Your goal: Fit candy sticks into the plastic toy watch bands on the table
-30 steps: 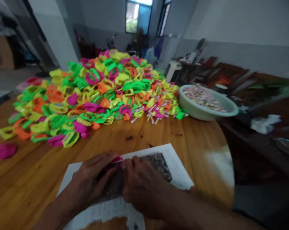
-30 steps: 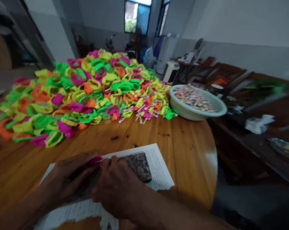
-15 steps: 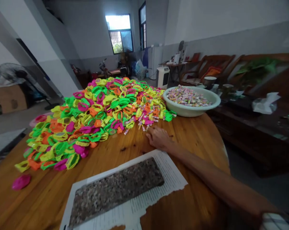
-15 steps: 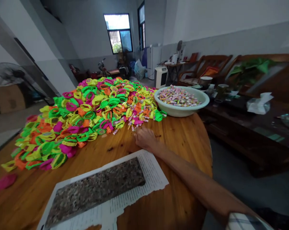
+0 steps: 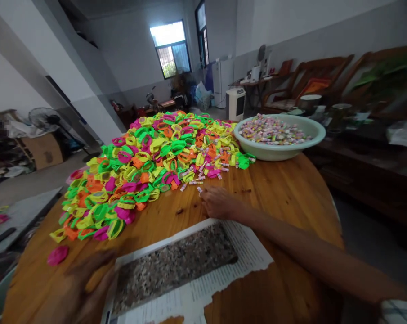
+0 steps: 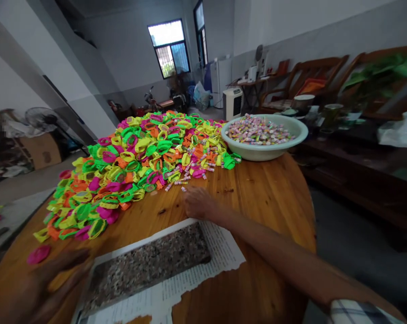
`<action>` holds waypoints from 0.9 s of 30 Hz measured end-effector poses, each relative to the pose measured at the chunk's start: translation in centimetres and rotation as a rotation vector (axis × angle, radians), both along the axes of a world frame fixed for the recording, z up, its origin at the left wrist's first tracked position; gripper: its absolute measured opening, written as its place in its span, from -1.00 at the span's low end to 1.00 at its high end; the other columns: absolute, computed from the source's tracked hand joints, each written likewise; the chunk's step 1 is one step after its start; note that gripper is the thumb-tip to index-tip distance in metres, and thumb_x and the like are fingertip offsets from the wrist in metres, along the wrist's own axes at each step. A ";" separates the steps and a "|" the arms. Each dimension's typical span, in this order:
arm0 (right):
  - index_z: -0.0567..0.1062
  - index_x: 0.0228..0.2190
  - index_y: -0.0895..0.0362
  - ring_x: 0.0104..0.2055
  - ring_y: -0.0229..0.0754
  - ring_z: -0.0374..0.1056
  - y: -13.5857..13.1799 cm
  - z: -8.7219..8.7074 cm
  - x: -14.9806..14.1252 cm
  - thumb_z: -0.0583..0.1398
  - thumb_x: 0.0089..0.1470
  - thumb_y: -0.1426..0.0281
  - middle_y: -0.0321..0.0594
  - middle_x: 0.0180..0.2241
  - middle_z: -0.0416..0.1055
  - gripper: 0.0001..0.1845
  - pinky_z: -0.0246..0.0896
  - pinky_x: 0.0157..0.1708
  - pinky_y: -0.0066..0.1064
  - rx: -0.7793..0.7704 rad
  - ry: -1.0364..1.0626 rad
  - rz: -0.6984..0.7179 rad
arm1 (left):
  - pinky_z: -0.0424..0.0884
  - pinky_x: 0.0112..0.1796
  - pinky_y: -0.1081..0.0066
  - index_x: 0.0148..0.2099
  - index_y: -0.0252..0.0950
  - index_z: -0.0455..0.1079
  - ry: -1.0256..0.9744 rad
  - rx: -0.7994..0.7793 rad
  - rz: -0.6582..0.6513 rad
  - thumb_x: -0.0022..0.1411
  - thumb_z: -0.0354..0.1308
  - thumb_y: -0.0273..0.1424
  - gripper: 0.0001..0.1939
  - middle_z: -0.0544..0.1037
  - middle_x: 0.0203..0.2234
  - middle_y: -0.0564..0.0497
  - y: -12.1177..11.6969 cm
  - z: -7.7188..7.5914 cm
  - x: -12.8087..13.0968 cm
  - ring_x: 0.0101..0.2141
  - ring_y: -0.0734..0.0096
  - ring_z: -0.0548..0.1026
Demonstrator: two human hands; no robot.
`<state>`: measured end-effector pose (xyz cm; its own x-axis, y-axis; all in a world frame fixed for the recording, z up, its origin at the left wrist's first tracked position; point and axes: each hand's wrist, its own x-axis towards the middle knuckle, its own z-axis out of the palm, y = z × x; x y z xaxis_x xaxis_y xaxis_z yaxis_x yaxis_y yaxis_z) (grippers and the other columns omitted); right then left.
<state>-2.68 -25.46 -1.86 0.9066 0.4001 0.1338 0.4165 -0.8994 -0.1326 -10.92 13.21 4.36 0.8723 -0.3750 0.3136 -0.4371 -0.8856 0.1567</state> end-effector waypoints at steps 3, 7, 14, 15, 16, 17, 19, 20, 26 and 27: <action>0.47 -0.17 0.22 -0.23 -0.12 0.37 -1.8 -0.1 -1.0 0.11 0.10 0.52 -0.05 -0.21 0.43 -0.75 0.17 -0.29 -0.35 0.002 0.008 -0.009 | 0.59 -0.22 0.24 -0.10 -0.14 0.53 0.083 0.007 -0.170 0.26 0.10 -0.10 -0.68 0.66 -0.20 0.00 -6.2 -0.3 4.7 -0.24 0.16 0.64; 0.42 -0.09 0.22 -0.29 -0.15 0.36 -4.0 -0.4 -1.9 0.10 0.11 0.54 -0.06 -0.19 0.40 -0.70 0.14 -0.33 -0.37 0.010 -0.006 -0.065 | 0.53 -0.22 0.29 -0.02 -0.34 0.49 0.076 0.041 -0.377 0.31 0.05 -0.23 -0.64 0.62 -0.17 -0.17 -15.7 -1.1 11.3 -0.25 0.20 0.60; 0.39 0.01 0.23 -0.27 -0.11 0.35 -4.6 -1.5 -1.7 0.08 0.16 0.50 -0.01 -0.13 0.38 -0.63 0.17 -0.34 -0.33 0.028 -0.031 -0.081 | 0.43 -0.15 0.26 -0.06 -0.36 0.48 0.034 0.182 -0.373 0.27 0.05 -0.36 -0.71 0.56 -0.21 -0.20 -28.2 -3.6 19.1 -0.20 0.16 0.52; 0.37 0.05 0.23 -0.26 -0.09 0.35 -4.6 -1.6 -1.7 0.10 0.12 0.50 0.01 -0.12 0.38 -0.57 0.18 -0.34 -0.31 0.027 -0.031 -0.072 | 0.42 -0.16 0.25 -0.09 -0.37 0.49 0.035 0.196 -0.361 0.28 0.05 -0.35 -0.72 0.55 -0.23 -0.20 -29.2 -3.9 19.6 -0.23 0.16 0.52; 0.34 0.09 0.24 -0.25 -0.08 0.35 -4.7 -1.6 -1.7 0.10 0.09 0.51 0.02 -0.11 0.38 -0.51 0.19 -0.34 -0.30 0.026 -0.032 -0.062 | 0.41 -0.17 0.25 -0.11 -0.37 0.50 0.035 0.205 -0.352 0.29 0.04 -0.34 -0.73 0.54 -0.24 -0.21 -29.9 -4.2 19.9 -0.25 0.16 0.51; 0.33 0.11 0.24 -0.25 -0.07 0.35 -4.8 -1.7 -1.7 0.10 0.08 0.51 0.02 -0.10 0.38 -0.48 0.20 -0.34 -0.29 0.025 -0.034 -0.053 | 0.40 -0.18 0.25 -0.14 -0.36 0.50 0.033 0.207 -0.346 0.31 0.02 -0.34 -0.73 0.54 -0.25 -0.21 -30.4 -4.4 20.2 -0.26 0.16 0.50; 0.33 0.12 0.24 -0.24 -0.05 0.35 -4.9 -1.7 -1.9 0.09 0.07 0.52 0.02 -0.10 0.38 -0.46 0.21 -0.33 -0.27 0.023 -0.044 -0.041 | 0.39 -0.19 0.25 -0.21 -0.35 0.50 0.026 0.200 -0.339 0.32 0.01 -0.34 -0.73 0.52 -0.27 -0.21 -30.5 -4.6 20.3 -0.27 0.17 0.49; 0.33 0.12 0.25 -0.23 -0.05 0.35 -4.9 -1.7 -1.9 0.09 0.07 0.52 0.03 -0.08 0.38 -0.46 0.21 -0.32 -0.26 0.025 -0.054 -0.035 | 0.39 -0.19 0.26 -0.23 -0.34 0.50 0.022 0.193 -0.340 0.32 0.02 -0.33 -0.74 0.52 -0.28 -0.20 -30.2 -4.6 20.2 -0.27 0.17 0.49; 0.30 0.15 0.23 -0.19 -0.06 0.37 -4.9 -2.1 -2.0 0.11 0.05 0.53 0.10 0.06 0.31 -0.41 0.19 -0.32 -0.30 0.051 -0.056 -0.032 | 0.38 -0.19 0.29 -0.21 -0.31 0.48 -0.011 0.068 -0.287 0.33 0.01 -0.27 -0.73 0.49 -0.23 -0.18 -24.2 -3.9 18.4 -0.21 0.20 0.46; 0.29 0.16 0.22 -0.19 -0.06 0.37 -4.8 -2.2 -1.9 0.11 0.05 0.54 0.08 0.05 0.32 -0.41 0.18 -0.33 -0.31 0.064 -0.047 -0.039 | 0.39 -0.18 0.29 -0.21 -0.31 0.48 -0.013 0.028 -0.266 0.33 0.02 -0.27 -0.73 0.49 -0.21 -0.19 -23.0 -3.9 18.1 -0.19 0.20 0.46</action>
<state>-4.58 -30.30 -4.04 0.9133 0.3542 0.2010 0.3888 -0.9052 -0.1715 7.17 -9.79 0.45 0.7379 -0.5992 0.3107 -0.6569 -0.7432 0.1268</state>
